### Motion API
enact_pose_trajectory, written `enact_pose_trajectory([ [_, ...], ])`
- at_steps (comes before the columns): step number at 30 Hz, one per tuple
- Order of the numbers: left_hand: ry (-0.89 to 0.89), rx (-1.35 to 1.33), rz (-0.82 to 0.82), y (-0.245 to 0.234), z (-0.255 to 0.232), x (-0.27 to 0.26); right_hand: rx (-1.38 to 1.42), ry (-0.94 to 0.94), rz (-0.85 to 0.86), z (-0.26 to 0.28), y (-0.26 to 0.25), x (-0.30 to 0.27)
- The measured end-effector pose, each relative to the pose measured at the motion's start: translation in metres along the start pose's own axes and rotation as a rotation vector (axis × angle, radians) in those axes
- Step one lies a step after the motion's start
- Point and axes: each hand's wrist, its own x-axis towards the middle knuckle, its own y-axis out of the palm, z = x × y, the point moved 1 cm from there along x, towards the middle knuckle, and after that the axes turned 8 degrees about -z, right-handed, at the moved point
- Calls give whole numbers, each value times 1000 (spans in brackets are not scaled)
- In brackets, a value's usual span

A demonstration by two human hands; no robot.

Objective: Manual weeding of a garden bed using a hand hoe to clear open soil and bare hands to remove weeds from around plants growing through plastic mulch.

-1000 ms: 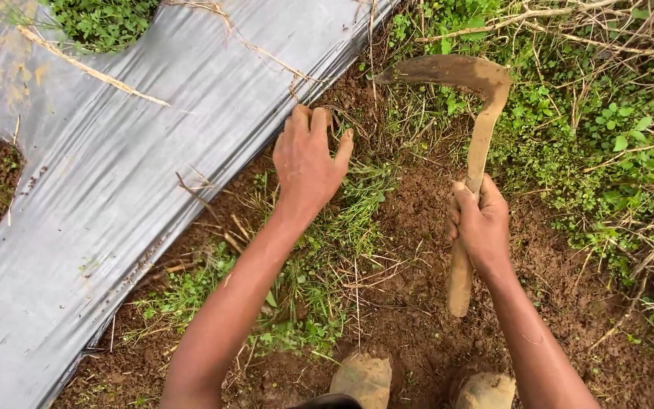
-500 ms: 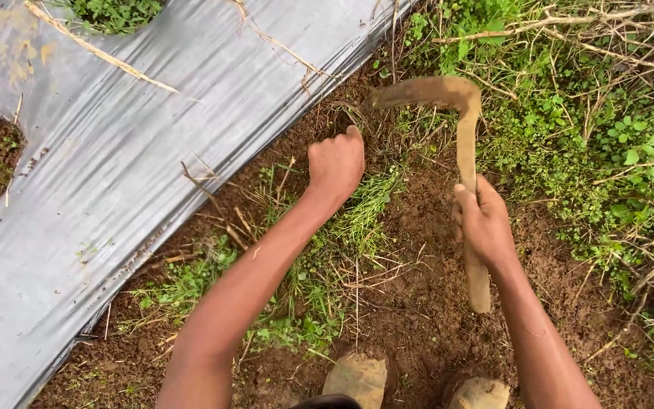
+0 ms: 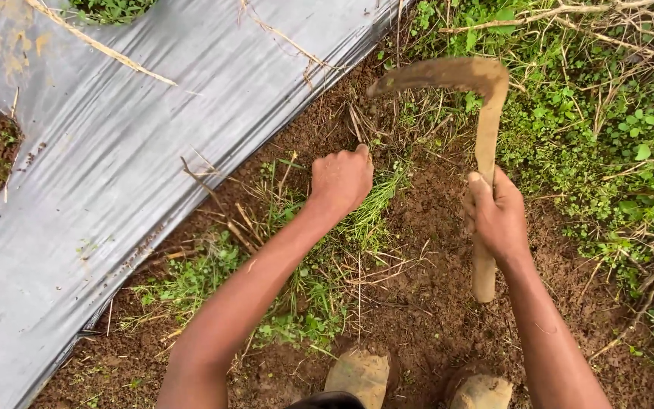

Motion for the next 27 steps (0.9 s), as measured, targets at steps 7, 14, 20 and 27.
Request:
enact_pose_trajectory([
  [7,-53,-20,52,-21,-8,-13,111,24,61,0,31,23],
  [14,-26,-28,8,-12,4,-29,12,-8,76,-7,13,12],
  [20,-15,-16,-164,-22,6,-27,-4,62,101,2,17,12],
  [27,243,-142,-62,-54,-24,-41,-313,300,236,-8,-16,-43],
])
